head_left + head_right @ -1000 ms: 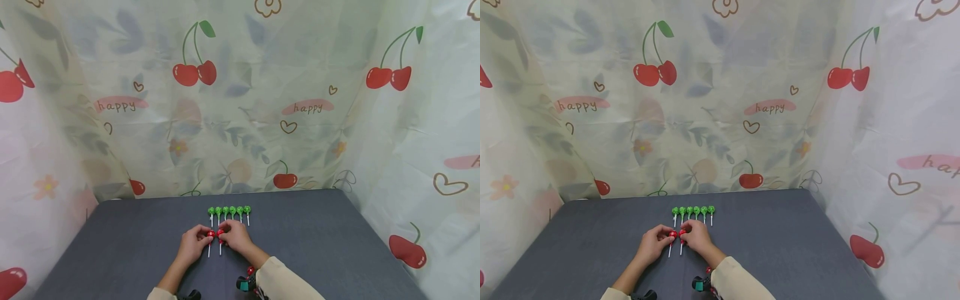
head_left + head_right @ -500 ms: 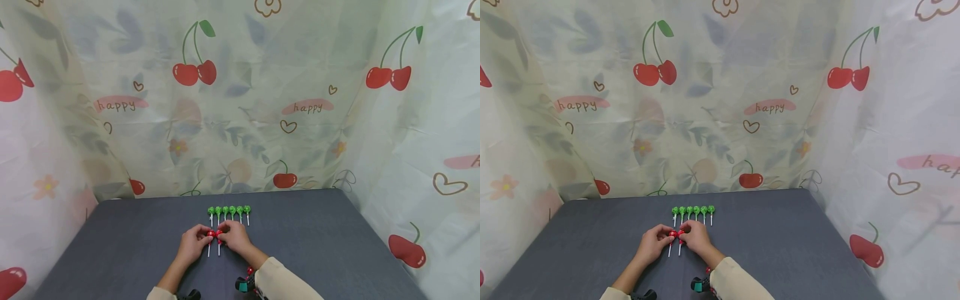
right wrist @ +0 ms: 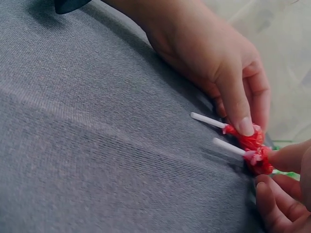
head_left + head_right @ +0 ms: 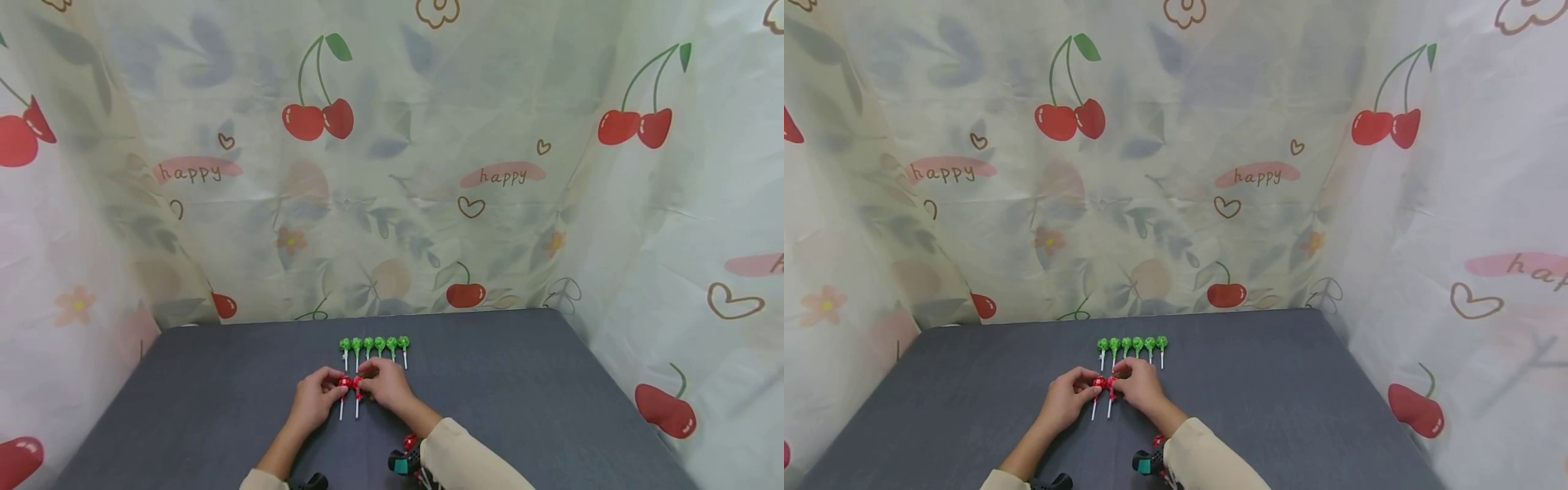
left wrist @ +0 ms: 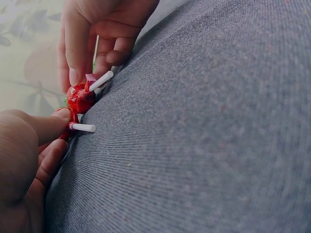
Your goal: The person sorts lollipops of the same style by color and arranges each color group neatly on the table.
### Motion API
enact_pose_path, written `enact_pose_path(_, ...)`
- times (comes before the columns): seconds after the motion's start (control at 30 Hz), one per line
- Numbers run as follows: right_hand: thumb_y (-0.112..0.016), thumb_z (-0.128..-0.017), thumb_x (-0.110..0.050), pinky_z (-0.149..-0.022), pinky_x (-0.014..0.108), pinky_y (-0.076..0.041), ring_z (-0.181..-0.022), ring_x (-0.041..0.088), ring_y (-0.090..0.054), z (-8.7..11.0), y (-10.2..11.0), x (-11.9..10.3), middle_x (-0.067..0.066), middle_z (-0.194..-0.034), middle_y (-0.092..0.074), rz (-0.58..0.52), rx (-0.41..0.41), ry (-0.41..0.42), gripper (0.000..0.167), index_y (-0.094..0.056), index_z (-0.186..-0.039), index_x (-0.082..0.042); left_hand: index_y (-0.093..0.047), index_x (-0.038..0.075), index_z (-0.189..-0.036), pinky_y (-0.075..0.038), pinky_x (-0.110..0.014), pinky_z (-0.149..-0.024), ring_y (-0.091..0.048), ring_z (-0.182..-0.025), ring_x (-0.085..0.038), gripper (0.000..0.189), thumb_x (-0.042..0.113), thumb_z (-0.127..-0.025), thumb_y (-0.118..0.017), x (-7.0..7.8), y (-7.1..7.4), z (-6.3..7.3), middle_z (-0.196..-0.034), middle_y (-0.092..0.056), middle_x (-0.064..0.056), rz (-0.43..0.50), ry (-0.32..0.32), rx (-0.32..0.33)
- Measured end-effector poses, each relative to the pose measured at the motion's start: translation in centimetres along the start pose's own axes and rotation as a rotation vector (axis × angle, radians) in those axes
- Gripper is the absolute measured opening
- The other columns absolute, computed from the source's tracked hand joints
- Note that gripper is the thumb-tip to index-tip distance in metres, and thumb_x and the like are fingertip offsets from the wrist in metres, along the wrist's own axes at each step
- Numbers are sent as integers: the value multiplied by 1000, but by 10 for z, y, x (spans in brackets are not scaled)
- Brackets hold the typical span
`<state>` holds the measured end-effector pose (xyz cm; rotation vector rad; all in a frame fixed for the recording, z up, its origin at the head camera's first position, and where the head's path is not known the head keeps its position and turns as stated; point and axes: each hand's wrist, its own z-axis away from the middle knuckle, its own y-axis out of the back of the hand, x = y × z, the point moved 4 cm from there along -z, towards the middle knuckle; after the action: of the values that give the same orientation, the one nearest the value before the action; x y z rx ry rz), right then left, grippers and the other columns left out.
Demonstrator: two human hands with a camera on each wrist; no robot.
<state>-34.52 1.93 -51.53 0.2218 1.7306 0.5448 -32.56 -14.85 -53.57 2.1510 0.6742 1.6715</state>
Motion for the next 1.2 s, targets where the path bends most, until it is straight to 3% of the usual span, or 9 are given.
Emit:
enact_pose_path(0.27, -75, -79, 0, -48, 26, -51, -60, 11, -60, 0, 17, -2, 8, -86, -68, 15, -2, 64, 21, -71, -100, 0, -72, 9, -98, -45, -25, -57, -54, -67, -12, 19, 10, -81, -79, 1, 1, 0, -76, -62, 3, -10, 12, -14)
enact_pose_path(0.53, -76, -82, -7, -63, 26, -50, -73, 10, -60, 3, 39, -9, 0, -85, -68, 111, -60, 161, 19, -72, -101, -3, -72, 9, -97, -45, -25, -57, -54, -67, -11, 18, 9, -80, -80, 2, 2, 1, -74, -61, 3, -7, -11, 3)
enact_pose_path(0.93, -75, -87, -17, -67, 26, -49, -75, 8, -58, 16, 69, -15, -7, -83, -65, 213, -299, 205, 22, -71, -104, -3, -72, 8, -98, -44, -25, -57, -53, -67, -11, 19, 9, -80, -80, 3, 2, 2, -74, -61, 3, -12, -15, 1)
enact_pose_path(1.2, -72, -89, -25, -67, 25, -47, -74, 7, -56, 29, 78, -5, -10, -81, -62, 235, -486, 167, 28, -70, -110, -7, -72, 8, -97, -44, -24, -57, -54, -67, -11, 19, 8, -80, -80, 2, 1, 2, -75, -61, 3, -2, -16, 3)
